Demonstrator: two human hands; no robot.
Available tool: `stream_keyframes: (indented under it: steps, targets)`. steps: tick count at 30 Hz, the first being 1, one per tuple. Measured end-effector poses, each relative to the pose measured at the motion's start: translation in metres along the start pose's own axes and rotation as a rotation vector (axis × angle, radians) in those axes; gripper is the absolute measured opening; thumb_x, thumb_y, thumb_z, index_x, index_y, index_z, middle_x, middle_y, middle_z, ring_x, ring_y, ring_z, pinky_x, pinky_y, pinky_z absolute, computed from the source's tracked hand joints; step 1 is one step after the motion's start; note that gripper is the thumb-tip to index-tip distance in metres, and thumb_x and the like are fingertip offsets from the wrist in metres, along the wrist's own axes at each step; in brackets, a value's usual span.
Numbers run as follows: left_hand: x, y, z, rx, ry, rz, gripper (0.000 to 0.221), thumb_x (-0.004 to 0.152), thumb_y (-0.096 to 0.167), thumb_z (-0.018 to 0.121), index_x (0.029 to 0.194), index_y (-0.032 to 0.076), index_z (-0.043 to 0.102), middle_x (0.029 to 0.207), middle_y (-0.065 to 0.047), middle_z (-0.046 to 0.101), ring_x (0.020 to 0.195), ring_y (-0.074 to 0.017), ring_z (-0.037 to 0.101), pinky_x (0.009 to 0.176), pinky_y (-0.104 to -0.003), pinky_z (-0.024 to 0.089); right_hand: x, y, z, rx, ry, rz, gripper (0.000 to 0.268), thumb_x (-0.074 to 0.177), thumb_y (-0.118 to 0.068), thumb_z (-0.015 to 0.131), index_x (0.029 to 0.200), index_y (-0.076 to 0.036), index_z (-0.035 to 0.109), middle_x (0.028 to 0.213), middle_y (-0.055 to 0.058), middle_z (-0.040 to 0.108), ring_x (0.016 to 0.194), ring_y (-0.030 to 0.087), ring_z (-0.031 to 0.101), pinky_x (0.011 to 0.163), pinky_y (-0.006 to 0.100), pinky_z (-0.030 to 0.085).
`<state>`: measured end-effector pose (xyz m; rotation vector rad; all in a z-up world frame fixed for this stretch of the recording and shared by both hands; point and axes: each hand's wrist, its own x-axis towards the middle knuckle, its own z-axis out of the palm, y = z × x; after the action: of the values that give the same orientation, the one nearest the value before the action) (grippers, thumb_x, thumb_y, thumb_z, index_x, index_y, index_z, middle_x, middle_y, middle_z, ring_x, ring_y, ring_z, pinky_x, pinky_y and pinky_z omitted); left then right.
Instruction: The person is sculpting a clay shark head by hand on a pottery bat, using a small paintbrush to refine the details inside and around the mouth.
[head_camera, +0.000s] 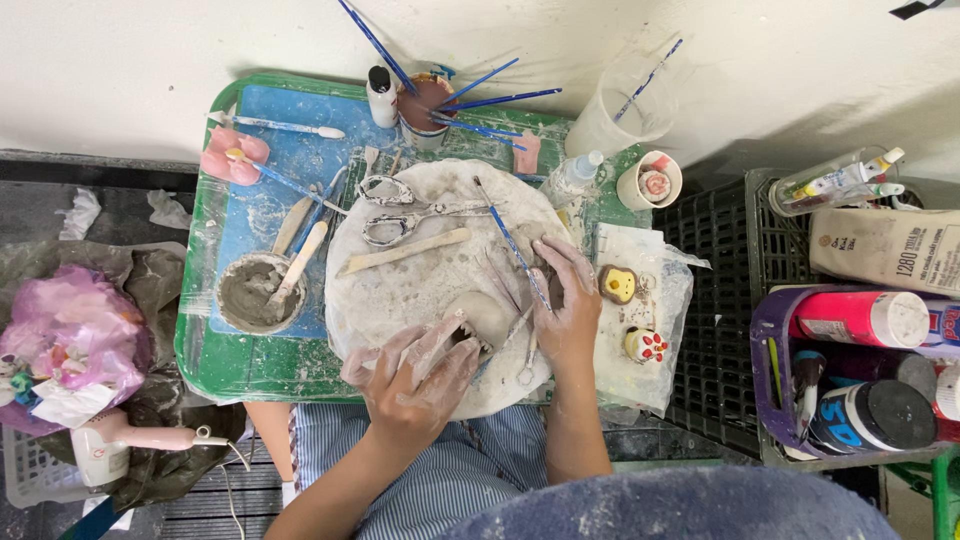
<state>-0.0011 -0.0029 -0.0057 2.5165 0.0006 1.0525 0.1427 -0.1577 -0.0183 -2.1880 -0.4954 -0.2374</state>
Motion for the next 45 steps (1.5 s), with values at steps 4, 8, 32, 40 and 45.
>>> stream_keyframes:
  steps: [4,8,32,40,45]
  targets:
    - [-0.001,0.0,0.003,-0.041,0.012,-0.012,0.03,0.079,0.017,0.086,0.108,0.012,0.078,0.125,-0.011,0.068,0.106,-0.0335,0.064,0.091,-0.039,0.05,0.0,-0.003,0.0,-0.002,0.001,0.016,0.031,0.093,-0.01,0.069,0.124,-0.008,0.069,0.129,0.013,0.069,0.119,0.032,0.068,0.103,0.039,0.052]
    - [0.001,0.002,0.003,-0.082,0.017,-0.107,0.03,0.073,0.017,0.086,0.102,0.012,0.079,0.122,-0.009,0.071,0.101,-0.031,0.063,0.085,-0.041,0.049,0.001,-0.004,-0.001,-0.008,-0.003,0.001,0.032,0.093,-0.01,0.069,0.125,-0.008,0.069,0.129,0.013,0.069,0.119,0.032,0.067,0.104,0.039,0.051]
    - [-0.006,-0.006,0.0,-0.054,0.002,-0.062,0.028,0.078,0.021,0.085,0.104,0.014,0.077,0.119,-0.006,0.068,0.104,-0.0325,0.065,0.084,-0.042,0.05,0.001,0.0,0.0,-0.006,-0.004,-0.01,0.032,0.093,-0.008,0.07,0.125,-0.007,0.069,0.13,0.013,0.069,0.122,0.033,0.066,0.107,0.04,0.05]
    - [0.002,-0.015,-0.013,-0.13,-0.073,-0.055,0.032,0.076,0.016,0.083,0.107,0.012,0.077,0.125,-0.009,0.069,0.103,-0.0339,0.065,0.08,-0.04,0.057,0.0,0.0,0.0,-0.006,-0.006,0.001,0.032,0.092,-0.008,0.07,0.125,-0.007,0.069,0.13,0.013,0.068,0.121,0.033,0.066,0.106,0.039,0.05]
    - [0.006,-0.013,-0.007,-0.121,-0.056,-0.012,0.031,0.079,0.016,0.084,0.108,0.011,0.076,0.126,-0.009,0.069,0.103,-0.0349,0.066,0.079,-0.04,0.056,0.0,0.003,0.0,-0.019,-0.005,-0.022,0.032,0.092,-0.008,0.07,0.124,-0.007,0.07,0.13,0.013,0.069,0.122,0.033,0.066,0.107,0.04,0.05]
